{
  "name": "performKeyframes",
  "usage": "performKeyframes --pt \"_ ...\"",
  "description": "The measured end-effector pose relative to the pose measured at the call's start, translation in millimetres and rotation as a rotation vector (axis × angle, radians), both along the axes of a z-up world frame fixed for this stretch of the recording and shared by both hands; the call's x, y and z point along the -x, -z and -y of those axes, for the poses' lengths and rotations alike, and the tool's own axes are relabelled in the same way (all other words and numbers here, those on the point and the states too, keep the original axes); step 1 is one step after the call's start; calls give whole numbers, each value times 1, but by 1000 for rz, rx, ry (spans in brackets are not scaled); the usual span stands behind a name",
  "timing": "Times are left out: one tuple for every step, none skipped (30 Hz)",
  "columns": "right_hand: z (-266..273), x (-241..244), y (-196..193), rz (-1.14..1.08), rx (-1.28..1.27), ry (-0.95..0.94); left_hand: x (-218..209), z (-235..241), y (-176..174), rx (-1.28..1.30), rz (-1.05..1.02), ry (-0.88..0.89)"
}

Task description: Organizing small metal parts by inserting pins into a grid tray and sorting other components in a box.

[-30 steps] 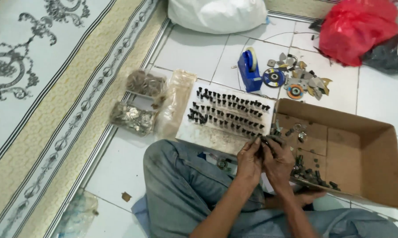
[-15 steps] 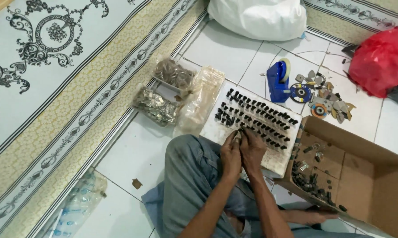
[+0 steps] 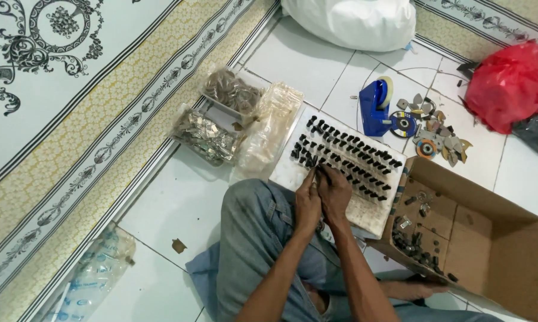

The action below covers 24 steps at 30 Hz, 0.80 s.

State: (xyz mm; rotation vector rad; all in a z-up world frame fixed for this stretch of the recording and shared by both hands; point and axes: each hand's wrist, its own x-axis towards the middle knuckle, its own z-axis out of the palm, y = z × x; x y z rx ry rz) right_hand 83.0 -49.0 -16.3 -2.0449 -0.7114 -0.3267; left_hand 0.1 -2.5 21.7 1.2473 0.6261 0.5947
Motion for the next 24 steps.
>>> performKeyframes --pt "-1 1 -3 -1 -1 1 -1 0 1 -1 -1 1" --pt "-1 3 -6 -3 -9 -2 -1 -1 2 2 1 2" --pt "-2 4 -9 -5 -17 -5 -2 -1 3 5 3 3" --pt "-2 3 -8 -6 -20 -2 -2 -1 4 2 2 7" --pt "-1 3 -7 -11 -13 3 -2 -1 3 4 4 4" --pt "-2 2 -7 -15 -8 9 -2 -1 3 3 5 4" --pt "-1 1 -5 -14 -14 13 -2 -1 2 -2 6 8" --pt "-1 0 -4 -9 -6 13 -1 0 1 1 3 6" --pt "-1 -1 -2 -4 2 13 -1 0 1 4 0 5" --pt "0 -1 -1 -3 -4 16 -1 0 1 -1 1 8" --pt "0 -1 1 13 11 25 -2 0 2 -8 -19 -1" --pt "1 -1 2 28 26 33 -2 0 2 -16 -39 -9" --pt "0 0 1 29 20 37 -1 0 2 -21 -38 -6" --pt "2 1 1 10 -4 24 0 0 1 -32 -48 -3" --pt "3 2 1 -9 -29 11 0 1 1 -43 -58 -1" --pt "2 3 -3 -9 -31 28 0 1 2 -45 -58 15" --pt "1 4 -6 4 -41 17 0 1 4 -45 -64 7" --pt "4 6 -7 13 -47 20 0 5 6 -42 -74 13" --pt "7 12 -8 10 -44 50 5 8 1 -40 -78 43" --pt "8 16 -10 -10 -57 44 9 11 -4 -32 -91 50" --pt "10 19 -12 -31 -71 38 12 14 -10 -25 -105 56" --pt "19 21 -15 -30 -74 72 12 20 -14 -29 -105 89" --pt "27 23 -17 -79 -105 42 13 26 -18 -105 -133 79" --pt "34 26 -19 -124 -136 6 15 30 -21 -182 -156 63"
